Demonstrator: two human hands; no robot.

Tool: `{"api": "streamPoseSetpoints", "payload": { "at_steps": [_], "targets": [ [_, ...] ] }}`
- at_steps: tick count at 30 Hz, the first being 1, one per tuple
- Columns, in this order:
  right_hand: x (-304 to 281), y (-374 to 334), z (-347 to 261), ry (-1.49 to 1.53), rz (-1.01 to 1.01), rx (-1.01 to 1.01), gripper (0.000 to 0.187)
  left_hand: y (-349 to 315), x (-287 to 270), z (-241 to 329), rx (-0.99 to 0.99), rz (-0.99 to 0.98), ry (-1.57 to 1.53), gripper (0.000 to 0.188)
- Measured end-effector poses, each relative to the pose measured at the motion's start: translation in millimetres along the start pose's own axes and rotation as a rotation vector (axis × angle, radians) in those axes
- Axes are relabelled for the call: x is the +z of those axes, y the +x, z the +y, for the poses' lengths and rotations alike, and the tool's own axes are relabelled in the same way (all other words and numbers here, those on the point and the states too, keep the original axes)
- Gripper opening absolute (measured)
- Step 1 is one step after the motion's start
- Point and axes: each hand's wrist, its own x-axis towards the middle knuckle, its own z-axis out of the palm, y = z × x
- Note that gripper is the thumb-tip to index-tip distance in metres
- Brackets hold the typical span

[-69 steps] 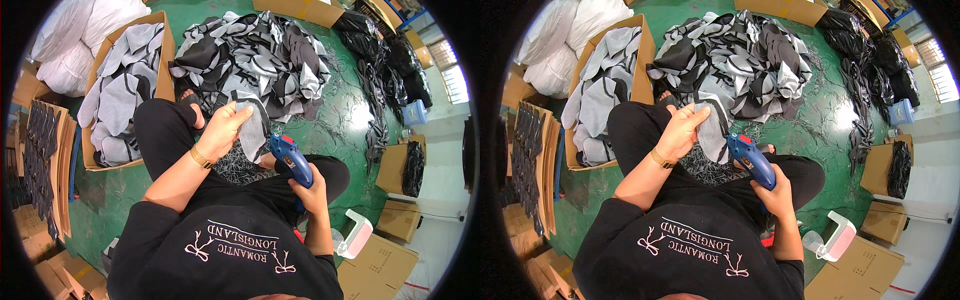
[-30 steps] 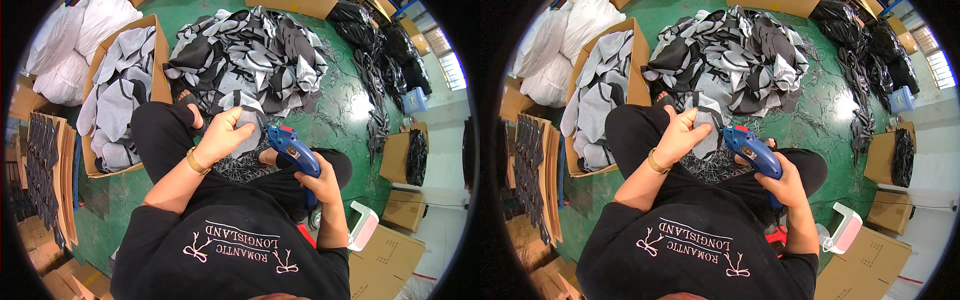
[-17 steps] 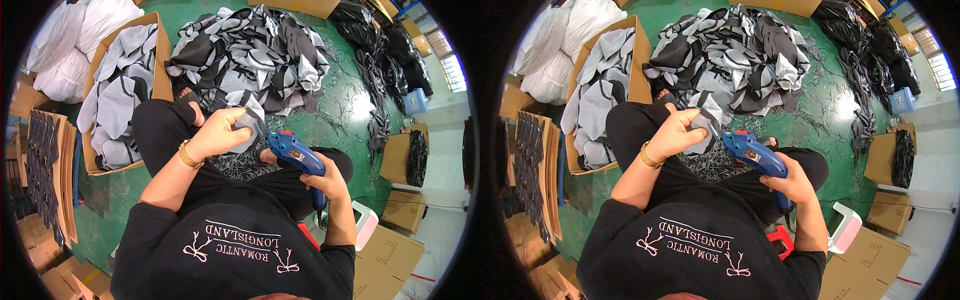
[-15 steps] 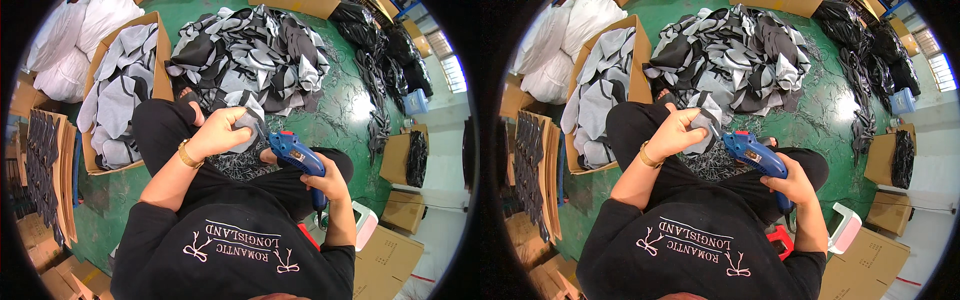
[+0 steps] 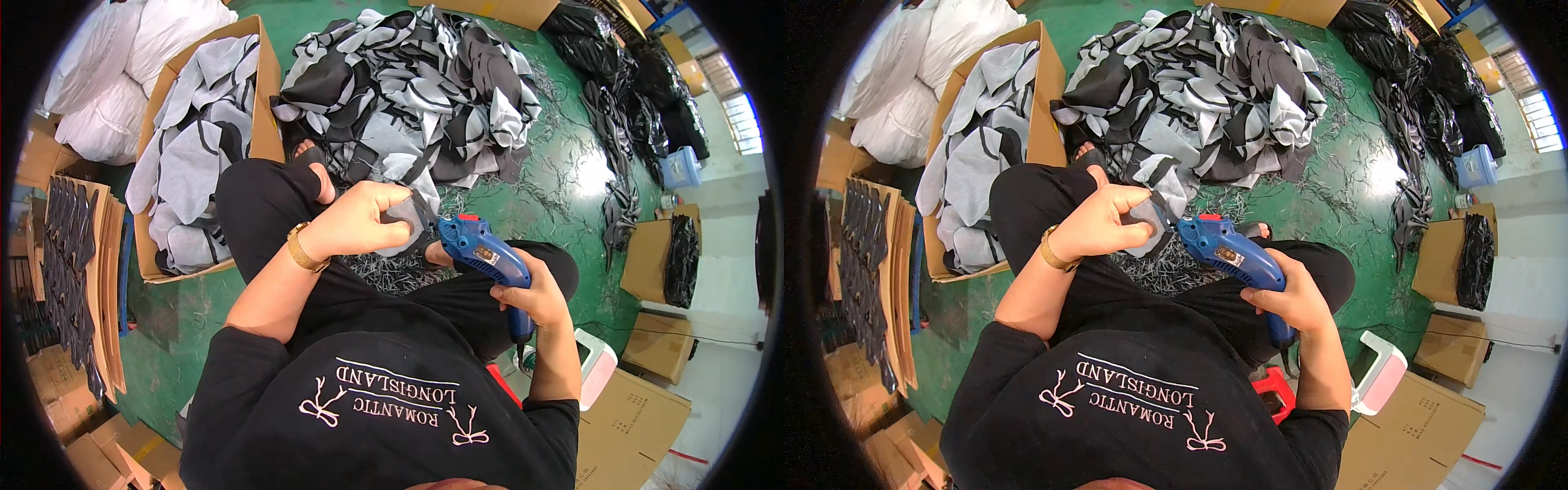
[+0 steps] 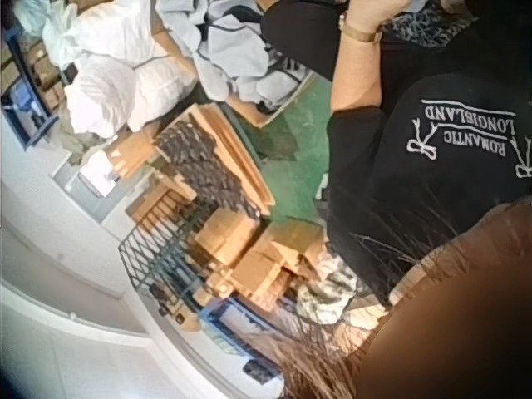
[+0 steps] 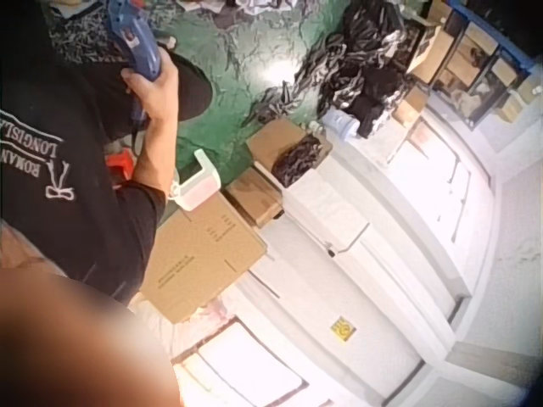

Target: Using a hot glue gun to apply adhesive to the edges of fabric pieces for shoe manufacturing.

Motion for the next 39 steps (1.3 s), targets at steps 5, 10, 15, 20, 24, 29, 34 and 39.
{"api": "streamPoseSetpoints", "payload": {
  "at_steps": [5, 10, 15, 20, 24, 29, 34, 39],
  "targets": [
    [1, 3, -2, 0.016, -0.035, -0.006, 0.048, -1, -2, -5, 0.024, -0.099, 0.098, 0.010],
    [9, 16, 1, 0.187, -0.011, -0.138, 0.046, 0, 7, 1, -0.004, -0.095, 0.040, 0.010],
    [20, 33, -1, 0.248, 0.141, -0.310, 0.041, 3, 16, -11, 0.017, -0.072, 0.187, 0.018],
    [17, 27, -8, 0.045, 0.198, -0.252, 0.038, -3, 17, -20, -0.016, 0.016, 0.152, 0.054],
    [5, 20, 10, -0.240, 0.278, -0.241, 0.040, -2, 9, -19, -0.116, -0.039, -0.339, 0.070],
    [5, 8, 12, -0.416, 0.245, -0.208, 0.043, -7, 2, -45, -0.126, -0.068, -0.459, 0.066],
    [16, 27, 19, 0.138, 0.260, -0.209, 0.038, -8, 24, -44, -0.114, -0.005, -0.558, 0.066],
    [48, 51, -3, 0.103, 0.369, -0.291, 0.045, -2, 69, -55, 0.031, 0.025, -0.685, 0.059]
  ]
}}
